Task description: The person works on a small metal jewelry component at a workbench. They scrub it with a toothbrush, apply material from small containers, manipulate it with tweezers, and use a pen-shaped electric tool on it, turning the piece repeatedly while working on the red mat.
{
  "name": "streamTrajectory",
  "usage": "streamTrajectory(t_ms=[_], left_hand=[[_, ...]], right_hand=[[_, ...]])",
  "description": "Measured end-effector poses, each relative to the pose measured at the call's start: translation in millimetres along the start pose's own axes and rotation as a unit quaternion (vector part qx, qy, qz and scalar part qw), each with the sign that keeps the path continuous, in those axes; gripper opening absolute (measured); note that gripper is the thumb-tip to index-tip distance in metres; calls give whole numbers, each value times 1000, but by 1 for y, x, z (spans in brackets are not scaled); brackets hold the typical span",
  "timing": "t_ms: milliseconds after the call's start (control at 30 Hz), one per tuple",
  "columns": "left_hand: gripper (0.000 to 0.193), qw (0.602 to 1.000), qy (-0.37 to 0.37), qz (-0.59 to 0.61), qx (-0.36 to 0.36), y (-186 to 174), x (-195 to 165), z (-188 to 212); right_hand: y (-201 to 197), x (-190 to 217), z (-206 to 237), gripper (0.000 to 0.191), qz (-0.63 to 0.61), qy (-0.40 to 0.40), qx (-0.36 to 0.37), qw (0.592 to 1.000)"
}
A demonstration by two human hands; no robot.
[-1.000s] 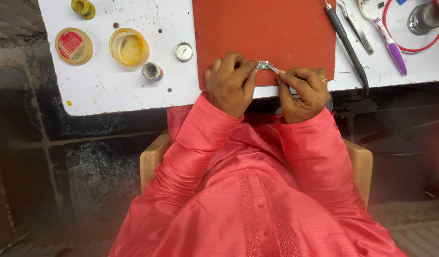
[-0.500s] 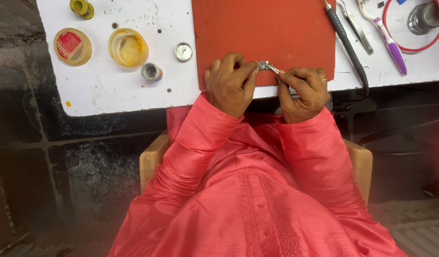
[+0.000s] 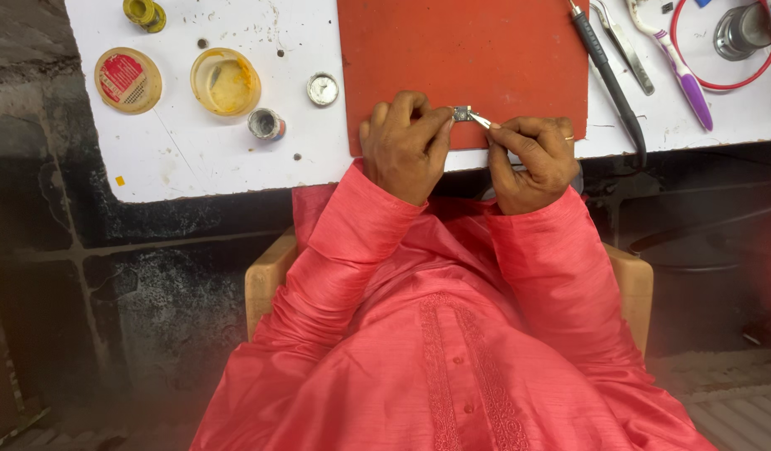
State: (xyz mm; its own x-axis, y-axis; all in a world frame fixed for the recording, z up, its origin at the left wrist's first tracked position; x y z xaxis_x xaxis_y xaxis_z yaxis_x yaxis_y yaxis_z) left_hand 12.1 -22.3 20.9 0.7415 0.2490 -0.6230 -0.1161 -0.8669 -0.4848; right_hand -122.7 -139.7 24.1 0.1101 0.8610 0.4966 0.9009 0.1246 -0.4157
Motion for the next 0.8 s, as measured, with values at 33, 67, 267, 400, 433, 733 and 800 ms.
streamTrajectory(t_ms=[33,67,267,400,433,733,800], left_hand=[[12,1000,0,-1,1,0,0,0],[12,1000,-1,0,1,1,0,-1],[12,1000,-5,-2,2,0,0,-1],[12,1000,-5,-4,4,0,0,-1],[12,1000,-6,-4,4,0,0,-1],[11,1000,-3,-3,3,0,-1,-1],[12,1000,-5,-1,2,0,0,0]], right_hand=[[0,0,0,26,-1,3,-2,1000],[0,0,-1,26,-2,6,-3,1000],[-1,1,-1,26,1,2,4,1000],[0,1,-1,26,-8,4,3,1000],[0,0,-1,26,-5,3,5,1000],[0,0,-2,27,-8,10,3,1000],[0,0,-1,27,-8,10,0,1000]])
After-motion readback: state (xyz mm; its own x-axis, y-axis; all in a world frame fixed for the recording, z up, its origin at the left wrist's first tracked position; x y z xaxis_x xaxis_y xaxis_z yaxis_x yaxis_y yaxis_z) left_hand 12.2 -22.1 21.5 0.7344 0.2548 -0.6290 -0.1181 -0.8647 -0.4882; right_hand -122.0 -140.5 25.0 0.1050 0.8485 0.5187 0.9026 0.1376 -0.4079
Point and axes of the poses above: each hand's wrist, its own z-axis away from the middle knuckle, its own y-axis out of the palm, x = y × z, the point moved 3 cm from there along -z, towards the middle knuckle, and after that the axes turned 11 degrees about -x, right-handed, at the moved point
